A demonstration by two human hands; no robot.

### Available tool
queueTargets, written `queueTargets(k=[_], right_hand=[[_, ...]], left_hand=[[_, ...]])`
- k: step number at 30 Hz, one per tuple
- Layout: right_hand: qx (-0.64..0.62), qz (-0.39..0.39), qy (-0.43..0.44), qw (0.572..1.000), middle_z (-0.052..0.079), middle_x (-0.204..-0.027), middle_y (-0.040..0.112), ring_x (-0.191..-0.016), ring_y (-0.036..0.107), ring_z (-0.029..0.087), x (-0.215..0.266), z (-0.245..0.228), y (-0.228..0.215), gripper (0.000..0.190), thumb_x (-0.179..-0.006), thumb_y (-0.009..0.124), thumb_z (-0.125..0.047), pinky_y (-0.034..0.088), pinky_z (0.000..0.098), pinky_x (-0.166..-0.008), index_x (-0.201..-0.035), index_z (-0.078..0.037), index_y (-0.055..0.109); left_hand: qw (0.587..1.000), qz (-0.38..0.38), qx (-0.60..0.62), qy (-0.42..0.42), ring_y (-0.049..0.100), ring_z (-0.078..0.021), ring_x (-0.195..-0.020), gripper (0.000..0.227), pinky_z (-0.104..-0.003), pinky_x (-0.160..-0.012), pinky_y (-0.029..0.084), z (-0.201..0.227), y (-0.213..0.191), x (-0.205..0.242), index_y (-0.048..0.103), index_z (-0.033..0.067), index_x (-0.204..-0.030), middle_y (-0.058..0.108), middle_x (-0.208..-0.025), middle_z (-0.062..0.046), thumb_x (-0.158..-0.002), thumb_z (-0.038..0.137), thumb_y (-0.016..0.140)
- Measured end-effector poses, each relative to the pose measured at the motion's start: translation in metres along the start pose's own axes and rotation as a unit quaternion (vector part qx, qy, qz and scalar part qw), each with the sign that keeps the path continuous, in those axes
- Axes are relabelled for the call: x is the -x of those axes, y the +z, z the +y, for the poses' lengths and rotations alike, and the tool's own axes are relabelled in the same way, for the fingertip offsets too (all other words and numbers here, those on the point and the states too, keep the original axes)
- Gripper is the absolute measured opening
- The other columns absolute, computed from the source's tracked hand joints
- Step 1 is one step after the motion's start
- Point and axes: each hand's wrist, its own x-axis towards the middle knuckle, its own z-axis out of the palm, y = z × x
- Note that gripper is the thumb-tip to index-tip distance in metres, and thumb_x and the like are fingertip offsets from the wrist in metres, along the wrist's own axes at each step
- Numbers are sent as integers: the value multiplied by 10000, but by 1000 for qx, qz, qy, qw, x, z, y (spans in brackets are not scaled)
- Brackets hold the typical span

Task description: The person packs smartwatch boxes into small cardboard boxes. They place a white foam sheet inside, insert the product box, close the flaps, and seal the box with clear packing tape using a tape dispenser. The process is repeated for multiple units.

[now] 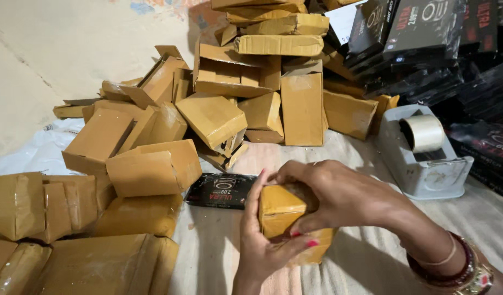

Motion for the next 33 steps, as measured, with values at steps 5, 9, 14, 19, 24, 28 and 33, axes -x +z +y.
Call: queueTargets(k=[5, 9, 14, 19, 24, 28, 33], right_hand=[[-93, 63, -222, 969, 167, -1265, 627, -1093, 668, 256, -4, 16, 6, 730, -735, 857, -238, 557, 329, -911, -1383, -55, 575], [-355, 164, -228, 892, 138, -1284, 678, -1190, 662, 258, -19, 51, 65, 702, -704, 893, -222, 526, 336, -1011, -1316, -28, 609], [-336, 277, -303, 848, 187, -1333, 677, -1261, 651, 294, -32, 70, 125, 501, -798, 871, -188, 532, 390, -1044, -1237, -18, 698], [-323, 284, -325, 842, 215, -1322, 673, -1215, 657, 288, -36, 82, 136, 453, -799, 875, -187, 558, 396, -1001, -1191, -29, 712], [-325, 304, -341, 828, 194, -1249, 680, -1179, 662, 266, -41, 86, 135, 469, -785, 906, -253, 570, 378, -962, -1147, -46, 691], [-329, 312, -357, 816, 200, -1239, 665, -1177, 646, 277, -46, 88, 138, 636, -693, 921, -393, 554, 389, -971, -1164, -46, 672], [-345, 309, -374, 804, 184, -1225, 645, -1149, 641, 269, -56, 92, 148, 791, -613, 884, -563, 543, 391, -989, -1176, -68, 632]], left_hand=[[932, -31, -306, 192, 572, -319, -1395, 829, -431, -1163, 487, 35, -14, -25, 651, 56, -1316, 590, -1463, -196, -602, 315, 987], [939, 0, -300, 168, 668, -279, -1232, 619, -411, -1111, 532, 29, -25, -17, 748, 47, -1136, 729, -1225, -103, -623, 297, 987], [956, 36, -248, 151, 685, -273, -1192, 493, -404, -1085, 560, 19, -31, -5, 747, 58, -1049, 733, -1168, -86, -667, 256, 987], [958, 23, -248, 141, 690, -256, -1171, 461, -403, -1100, 556, 17, -36, -2, 758, 76, -1034, 741, -1148, -75, -674, 244, 992], [963, -12, -254, 87, 670, -253, -1212, 513, -392, -1067, 566, 19, -38, -2, 748, 79, -1101, 706, -1191, -92, -688, 276, 979], [987, -36, -140, 70, 627, -274, -1298, 567, -427, -1158, 488, 15, -46, 2, 690, 41, -1248, 692, -1256, -125, -774, 246, 926], [990, -28, -96, 96, 601, -286, -1381, 390, -427, -1233, 462, 14, -47, 8, 700, 62, -1236, 682, -1299, -137, -912, 171, 888]])
